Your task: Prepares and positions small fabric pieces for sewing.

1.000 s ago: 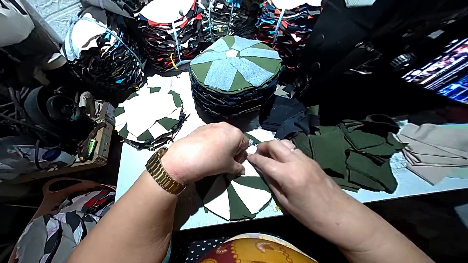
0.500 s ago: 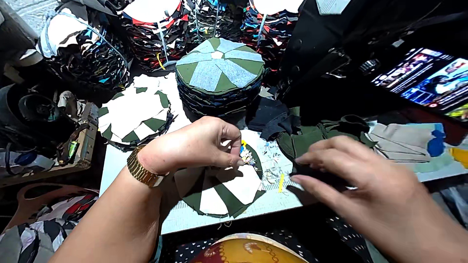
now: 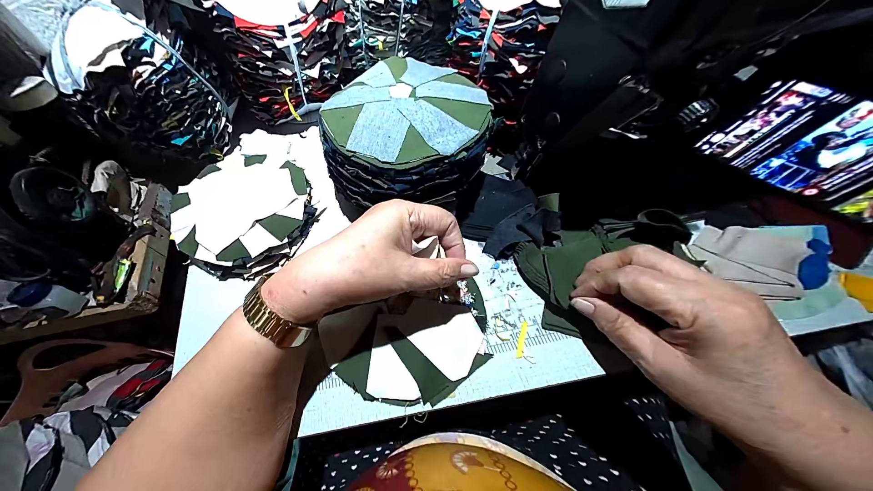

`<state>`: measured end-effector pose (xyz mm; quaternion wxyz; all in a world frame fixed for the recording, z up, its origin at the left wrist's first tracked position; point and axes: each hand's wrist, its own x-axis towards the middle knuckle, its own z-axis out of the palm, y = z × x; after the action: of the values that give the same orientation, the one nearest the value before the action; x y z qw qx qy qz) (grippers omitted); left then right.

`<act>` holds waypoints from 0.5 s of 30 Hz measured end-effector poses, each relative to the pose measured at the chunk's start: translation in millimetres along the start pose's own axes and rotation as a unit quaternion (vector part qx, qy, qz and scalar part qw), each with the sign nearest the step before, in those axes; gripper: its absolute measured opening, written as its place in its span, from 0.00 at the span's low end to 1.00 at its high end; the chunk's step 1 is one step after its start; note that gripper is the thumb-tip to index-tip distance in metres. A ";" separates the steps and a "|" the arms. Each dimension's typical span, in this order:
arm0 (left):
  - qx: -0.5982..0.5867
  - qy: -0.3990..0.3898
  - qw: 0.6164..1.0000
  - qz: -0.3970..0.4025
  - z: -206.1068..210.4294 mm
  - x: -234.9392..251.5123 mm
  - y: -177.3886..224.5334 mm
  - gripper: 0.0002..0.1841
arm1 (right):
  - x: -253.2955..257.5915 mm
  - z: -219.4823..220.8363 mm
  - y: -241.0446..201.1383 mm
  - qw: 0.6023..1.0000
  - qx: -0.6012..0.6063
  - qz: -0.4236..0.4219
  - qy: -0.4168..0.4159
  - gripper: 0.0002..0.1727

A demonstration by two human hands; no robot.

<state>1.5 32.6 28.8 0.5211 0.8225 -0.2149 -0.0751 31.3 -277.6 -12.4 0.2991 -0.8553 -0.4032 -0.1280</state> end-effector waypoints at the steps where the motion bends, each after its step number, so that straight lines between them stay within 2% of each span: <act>1: 0.001 0.003 1.000 0.001 -0.3 0.1 -0.7 0.06 | -0.1 0.0 -0.4 1.000 -0.005 0.001 -0.005 0.12; 3: 0.004 0.007 1.000 0.003 -0.8 0.6 -2.1 0.06 | -0.6 0.6 -0.6 1.000 -0.016 0.000 -0.014 0.14; 9: 0.015 0.003 1.000 -0.012 0.4 0.2 1.3 0.06 | -1.6 0.3 1.2 1.000 0.008 0.005 0.002 0.10; 15: 0.001 0.002 1.000 -0.012 0.1 0.5 -0.8 0.06 | -2.7 -2.4 3.1 0.999 0.048 0.022 0.003 0.10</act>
<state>2.2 32.6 28.1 0.5194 0.8258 -0.2046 -0.0797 32.0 -282.2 -13.0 0.3439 -0.8483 -0.3887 -0.1049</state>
